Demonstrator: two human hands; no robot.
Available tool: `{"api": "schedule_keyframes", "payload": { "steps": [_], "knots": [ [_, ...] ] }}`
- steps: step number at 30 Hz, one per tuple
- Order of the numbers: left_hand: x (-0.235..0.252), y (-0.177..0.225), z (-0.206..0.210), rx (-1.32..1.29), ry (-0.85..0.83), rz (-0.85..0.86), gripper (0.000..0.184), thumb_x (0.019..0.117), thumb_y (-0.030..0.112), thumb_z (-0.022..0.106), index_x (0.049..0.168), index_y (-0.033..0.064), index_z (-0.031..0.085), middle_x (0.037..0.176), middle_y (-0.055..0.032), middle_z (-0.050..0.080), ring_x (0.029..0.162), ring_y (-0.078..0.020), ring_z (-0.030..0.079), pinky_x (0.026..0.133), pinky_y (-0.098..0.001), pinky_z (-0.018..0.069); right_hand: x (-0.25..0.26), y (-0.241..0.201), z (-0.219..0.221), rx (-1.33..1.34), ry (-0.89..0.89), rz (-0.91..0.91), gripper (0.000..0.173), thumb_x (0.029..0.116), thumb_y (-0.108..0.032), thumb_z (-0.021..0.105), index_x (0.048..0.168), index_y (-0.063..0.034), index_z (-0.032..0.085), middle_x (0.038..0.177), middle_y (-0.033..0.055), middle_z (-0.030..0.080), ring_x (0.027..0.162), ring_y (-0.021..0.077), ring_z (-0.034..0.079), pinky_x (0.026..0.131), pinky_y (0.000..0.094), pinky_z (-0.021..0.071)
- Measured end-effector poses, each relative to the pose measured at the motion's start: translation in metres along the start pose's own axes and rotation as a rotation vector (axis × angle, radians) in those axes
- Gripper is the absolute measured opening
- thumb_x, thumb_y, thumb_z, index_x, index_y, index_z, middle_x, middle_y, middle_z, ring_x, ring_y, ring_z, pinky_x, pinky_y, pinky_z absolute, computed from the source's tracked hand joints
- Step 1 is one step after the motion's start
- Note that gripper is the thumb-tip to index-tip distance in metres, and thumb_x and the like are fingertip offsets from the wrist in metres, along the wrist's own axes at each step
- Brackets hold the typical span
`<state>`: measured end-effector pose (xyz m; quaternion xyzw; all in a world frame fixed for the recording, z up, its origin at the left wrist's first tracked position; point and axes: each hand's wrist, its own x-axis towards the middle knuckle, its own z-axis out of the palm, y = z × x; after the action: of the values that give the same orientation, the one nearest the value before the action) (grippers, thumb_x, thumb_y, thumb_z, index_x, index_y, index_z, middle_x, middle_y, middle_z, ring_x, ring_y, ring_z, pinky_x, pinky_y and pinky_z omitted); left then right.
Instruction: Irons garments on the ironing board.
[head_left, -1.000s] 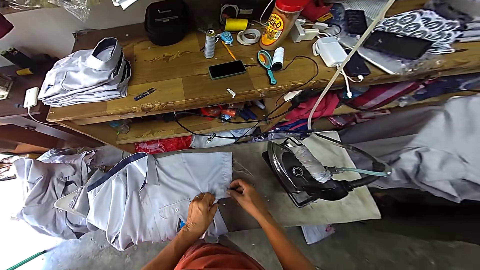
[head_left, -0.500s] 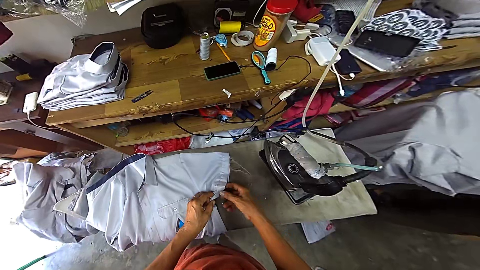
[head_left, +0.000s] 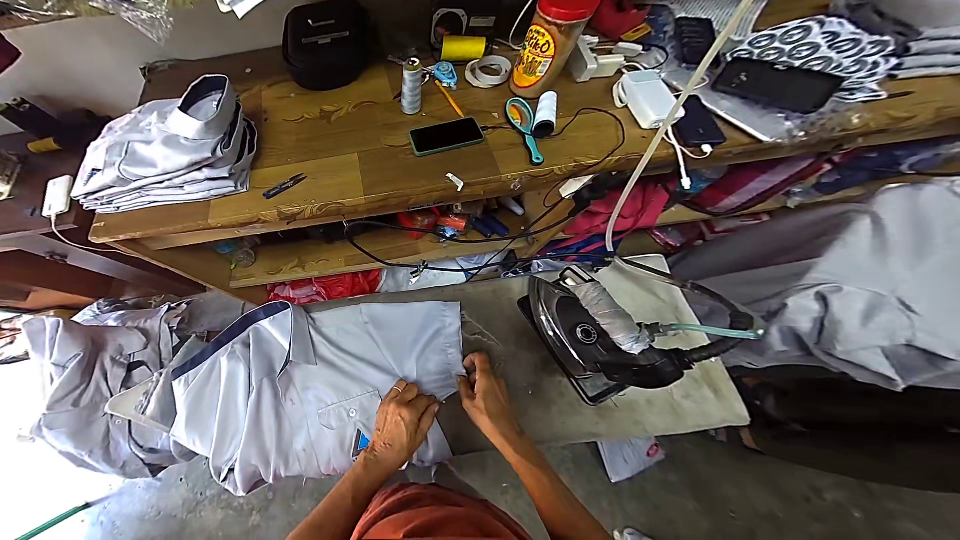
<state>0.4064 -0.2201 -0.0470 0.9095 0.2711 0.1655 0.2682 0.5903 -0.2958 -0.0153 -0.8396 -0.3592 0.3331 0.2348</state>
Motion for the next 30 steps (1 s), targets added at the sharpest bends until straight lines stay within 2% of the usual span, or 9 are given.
{"api": "schedule_keyframes", "payload": {
  "steps": [5, 9, 11, 14, 18, 22, 25, 28, 30],
  "knots": [
    [0.024, 0.006, -0.016, 0.101, -0.196, -0.026, 0.020, 0.0964, 0.023, 0.063, 0.095, 0.0094, 0.077, 0.096, -0.0102, 0.074, 0.101, -0.0306, 0.070, 0.089, -0.0469, 0.0572, -0.006, -0.002, 0.004, -0.210, 0.186, -0.135, 0.029, 0.0954, -0.018, 0.064, 0.119, -0.0016, 0.063, 0.083, 0.0180, 0.069, 0.073, 0.0394, 0.070, 0.061, 0.0558, 0.0542],
    [0.050, -0.002, -0.031, 0.105, -0.400, -0.019, 0.037, 0.0911, 0.034, 0.073, 0.125, 0.0191, 0.072, 0.139, -0.0083, 0.064, 0.134, -0.0338, 0.054, 0.111, -0.0586, 0.0390, 0.006, 0.027, 0.018, -0.170, 0.334, -0.613, 0.015, 0.0891, -0.003, 0.060, 0.097, -0.0045, 0.074, 0.101, 0.0156, 0.072, 0.101, 0.0359, 0.069, 0.085, 0.0481, 0.0581],
    [0.061, -0.005, -0.034, 0.104, -0.466, -0.009, 0.051, 0.0878, 0.036, 0.076, 0.136, 0.0226, 0.066, 0.151, -0.0047, 0.055, 0.142, -0.0332, 0.046, 0.116, -0.0616, 0.0306, 0.006, 0.035, 0.023, -0.165, 0.324, -0.777, 0.025, 0.0867, 0.003, 0.056, 0.097, -0.0090, 0.075, 0.106, 0.0104, 0.073, 0.106, 0.0316, 0.068, 0.092, 0.0452, 0.0565],
    [0.068, -0.008, -0.035, 0.127, -0.508, -0.004, 0.062, 0.0849, 0.041, 0.078, 0.143, 0.0257, 0.060, 0.159, -0.0017, 0.046, 0.146, -0.0336, 0.040, 0.117, -0.0641, 0.0257, 0.000, 0.058, 0.027, -0.281, 0.348, -0.854, 0.030, 0.0990, -0.007, 0.052, 0.114, -0.0149, 0.076, 0.121, 0.0033, 0.074, 0.117, 0.0233, 0.068, 0.102, 0.0449, 0.0524],
    [0.073, -0.009, -0.037, 0.178, -0.584, -0.030, 0.082, 0.0834, 0.049, 0.078, 0.156, 0.0312, 0.045, 0.168, 0.0020, 0.031, 0.152, -0.0316, 0.030, 0.119, -0.0635, 0.0199, -0.028, 0.081, 0.016, -0.511, 0.204, -0.743, 0.050, 0.1065, -0.042, 0.038, 0.150, -0.0244, 0.054, 0.157, -0.0082, 0.050, 0.148, 0.0196, 0.043, 0.119, 0.0647, 0.0269],
    [0.077, -0.006, -0.038, 0.202, -0.629, -0.044, 0.086, 0.0820, 0.051, 0.079, 0.158, 0.0344, 0.041, 0.169, 0.0037, 0.028, 0.152, -0.0310, 0.029, 0.118, -0.0645, 0.0191, -0.033, 0.068, 0.003, -0.510, 0.101, -0.682, 0.057, 0.0975, -0.050, 0.054, 0.149, -0.0274, 0.055, 0.156, -0.0100, 0.051, 0.147, 0.0227, 0.044, 0.114, 0.0755, 0.0219],
    [0.080, -0.005, -0.039, 0.193, -0.631, -0.054, 0.087, 0.0814, 0.051, 0.079, 0.157, 0.0346, 0.041, 0.169, 0.0036, 0.028, 0.152, -0.0319, 0.029, 0.118, -0.0659, 0.0196, -0.006, 0.042, -0.055, -0.492, 0.240, -0.705, 0.050, 0.0999, -0.052, 0.052, 0.134, -0.0194, 0.069, 0.142, 0.0097, 0.064, 0.139, 0.0372, 0.053, 0.111, 0.0762, 0.0298],
    [0.080, -0.005, -0.037, 0.192, -0.630, -0.055, 0.087, 0.0808, 0.051, 0.079, 0.157, 0.0349, 0.041, 0.169, 0.0036, 0.028, 0.152, -0.0312, 0.029, 0.118, -0.0654, 0.0196, 0.031, 0.006, -0.172, -0.697, 0.323, -0.389, 0.071, 0.0953, -0.050, 0.063, 0.151, -0.0091, 0.050, 0.155, 0.0251, 0.046, 0.144, 0.0524, 0.038, 0.109, 0.0816, 0.0251],
    [0.080, -0.006, -0.037, 0.187, -0.627, -0.058, 0.088, 0.0800, 0.051, 0.080, 0.157, 0.0345, 0.041, 0.169, 0.0034, 0.029, 0.152, -0.0320, 0.029, 0.118, -0.0661, 0.0190, 0.056, 0.004, -0.223, -0.717, 0.177, -0.126, 0.086, 0.0925, -0.053, 0.071, 0.156, -0.0034, 0.040, 0.148, 0.0325, 0.048, 0.136, 0.0564, 0.043, 0.102, 0.0793, 0.0311]
  ]
}}
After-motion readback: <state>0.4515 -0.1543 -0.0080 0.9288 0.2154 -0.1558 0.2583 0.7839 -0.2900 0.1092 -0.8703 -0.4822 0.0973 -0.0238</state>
